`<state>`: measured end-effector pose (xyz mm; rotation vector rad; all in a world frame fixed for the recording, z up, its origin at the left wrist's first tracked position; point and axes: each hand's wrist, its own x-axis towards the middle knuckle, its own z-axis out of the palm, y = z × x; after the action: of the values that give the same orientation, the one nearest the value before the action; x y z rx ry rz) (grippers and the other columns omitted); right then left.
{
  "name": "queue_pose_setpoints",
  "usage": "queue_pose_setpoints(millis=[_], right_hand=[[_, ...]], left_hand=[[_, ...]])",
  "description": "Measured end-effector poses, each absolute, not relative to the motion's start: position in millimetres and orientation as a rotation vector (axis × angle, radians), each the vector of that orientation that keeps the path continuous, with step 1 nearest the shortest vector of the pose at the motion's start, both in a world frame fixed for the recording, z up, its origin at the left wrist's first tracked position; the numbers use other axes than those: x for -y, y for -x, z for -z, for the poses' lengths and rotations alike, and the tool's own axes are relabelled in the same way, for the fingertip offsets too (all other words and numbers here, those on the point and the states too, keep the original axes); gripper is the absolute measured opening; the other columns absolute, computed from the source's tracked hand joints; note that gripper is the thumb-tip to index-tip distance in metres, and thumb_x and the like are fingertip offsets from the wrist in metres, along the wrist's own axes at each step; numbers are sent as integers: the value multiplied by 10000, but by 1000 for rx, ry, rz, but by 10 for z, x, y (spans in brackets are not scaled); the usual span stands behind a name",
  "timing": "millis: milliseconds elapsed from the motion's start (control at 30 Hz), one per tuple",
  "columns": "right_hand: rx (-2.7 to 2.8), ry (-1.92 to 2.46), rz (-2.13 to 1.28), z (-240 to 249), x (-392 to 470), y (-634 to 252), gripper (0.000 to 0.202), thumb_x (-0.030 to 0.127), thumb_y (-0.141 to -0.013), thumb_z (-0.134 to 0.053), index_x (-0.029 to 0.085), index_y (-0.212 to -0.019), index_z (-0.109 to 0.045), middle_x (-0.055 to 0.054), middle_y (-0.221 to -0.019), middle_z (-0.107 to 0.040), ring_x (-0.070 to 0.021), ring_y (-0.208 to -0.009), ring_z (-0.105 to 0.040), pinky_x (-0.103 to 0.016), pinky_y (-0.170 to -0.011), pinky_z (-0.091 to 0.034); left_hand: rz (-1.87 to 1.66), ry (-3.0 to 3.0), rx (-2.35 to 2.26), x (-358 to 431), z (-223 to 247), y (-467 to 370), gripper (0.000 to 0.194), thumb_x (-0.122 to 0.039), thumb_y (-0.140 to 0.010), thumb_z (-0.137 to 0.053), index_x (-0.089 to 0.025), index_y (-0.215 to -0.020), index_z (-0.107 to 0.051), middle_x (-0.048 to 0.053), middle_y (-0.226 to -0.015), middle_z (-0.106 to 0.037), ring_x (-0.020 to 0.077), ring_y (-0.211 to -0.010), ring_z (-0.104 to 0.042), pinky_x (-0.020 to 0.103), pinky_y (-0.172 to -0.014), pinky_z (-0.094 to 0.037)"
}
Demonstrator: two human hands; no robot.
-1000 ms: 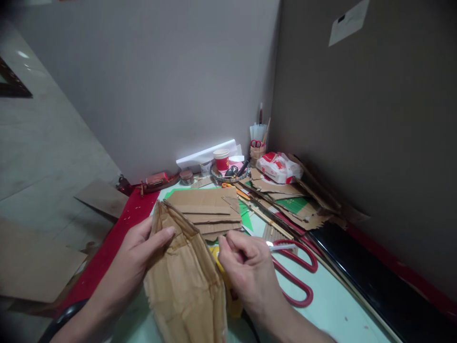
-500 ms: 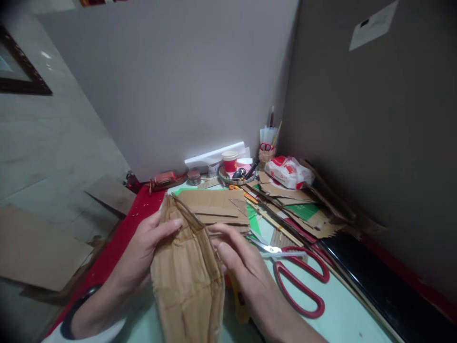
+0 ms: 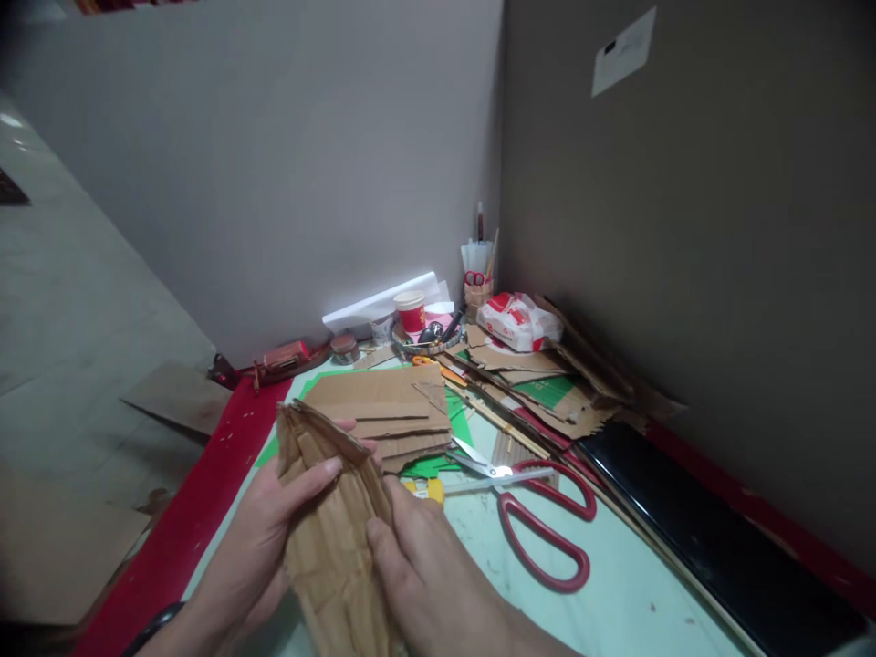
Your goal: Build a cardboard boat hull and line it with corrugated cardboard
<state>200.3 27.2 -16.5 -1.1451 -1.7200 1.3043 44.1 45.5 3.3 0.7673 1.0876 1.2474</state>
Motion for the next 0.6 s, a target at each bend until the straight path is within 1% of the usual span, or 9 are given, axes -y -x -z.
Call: queue_pose_setpoints(millis=[100, 167, 233, 267, 333, 400, 467, 500, 600], right_hand=[[1763, 1133, -1269, 164, -258, -1994, 489, 389, -976, -391, 175, -1405, -489, -144, -1239, -644, -305, -1188, -565, -476, -1108, -360], [1783, 1091, -1253, 207, -253, -1982, 508, 385, -982, -365, 151, -1420, -470, -161, -1262, -637, -303, -1185, -572, -472, -1099, -377], [1768, 1090, -1249, 297, -243, -1975, 533, 424, -985, -362, 141, -1423, -474, -176, -1293, -628, -314, -1198, -567, -483, -1091, -387], [1741, 1099, -1235, 357, -232, -1974, 544, 457, -980, -378, 156, -1419, -488, -172, -1300, -631, -323, -1200, -568, -489, -1089, -389], [1664, 1069, -1172, 486, -205, -1979, 550, 534, -945, -440, 228, -1391, -539, -140, -1318, -638, -337, -1217, -562, -486, -1091, -386], [1632, 984, -1071, 591, -179, -1992, 632, 608, -867, -529, 268, -1400, -537, -126, -1321, -642, -359, -1217, -559, -487, -1085, -390], [1649, 952, -1008, 635, -170, -2011, 673, 596, -825, -594, 274, -1412, -525, -123, -1287, -663, -370, -1183, -578, -483, -1063, -410], [1670, 952, -1000, 631, -174, -2022, 659, 567, -818, -618, 275, -1403, -535, -118, -1258, -680, -368, -1156, -595, -474, -1043, -430], [1735, 959, -1045, 556, -211, -2050, 549, 470, -820, -654, 291, -1335, -593, -89, -1189, -717, -339, -1081, -643, -413, -975, -485]], left_hand=[[-1262, -771, -1145, -453, -24, -441, 611, -238, -760, -744, -178, -1324, -518, 83, -998, -766, 272, -982, -708, 334, -772, -572], [-1253, -776, -1141, -450, -16, -438, 645, -234, -754, -747, -192, -1348, -497, 79, -1009, -766, 274, -1013, -701, 333, -795, -569], [-1223, -793, -1116, -453, -18, -432, 643, -231, -760, -739, -200, -1354, -493, 85, -1041, -764, 278, -1033, -697, 337, -817, -565], [-1213, -801, -1100, -458, -26, -427, 627, -232, -767, -731, -200, -1349, -499, 91, -1074, -759, 280, -1052, -691, 341, -831, -562], [-1228, -811, -1075, -475, -59, -411, 584, -241, -780, -720, -208, -1328, -521, 98, -1173, -731, 277, -1119, -662, 346, -883, -545], [-1298, -841, -1068, -501, -110, -384, 547, -266, -781, -729, -232, -1297, -551, 81, -1276, -687, 264, -1192, -619, 334, -937, -517], [-1380, -971, -1123, -528, -161, -343, 488, -319, -769, -753, -232, -1228, -613, 70, -1296, -675, 260, -1195, -612, 315, -942, -503], [-1423, -1070, -1176, -540, -180, -319, 445, -352, -764, -760, -218, -1174, -652, 74, -1260, -692, 261, -1159, -628, 310, -923, -504], [-1525, -1229, -1318, -559, -191, -262, 336, -373, -750, -781, -193, -1029, -730, 68, -1126, -737, 247, -1061, -657, 304, -916, -482]])
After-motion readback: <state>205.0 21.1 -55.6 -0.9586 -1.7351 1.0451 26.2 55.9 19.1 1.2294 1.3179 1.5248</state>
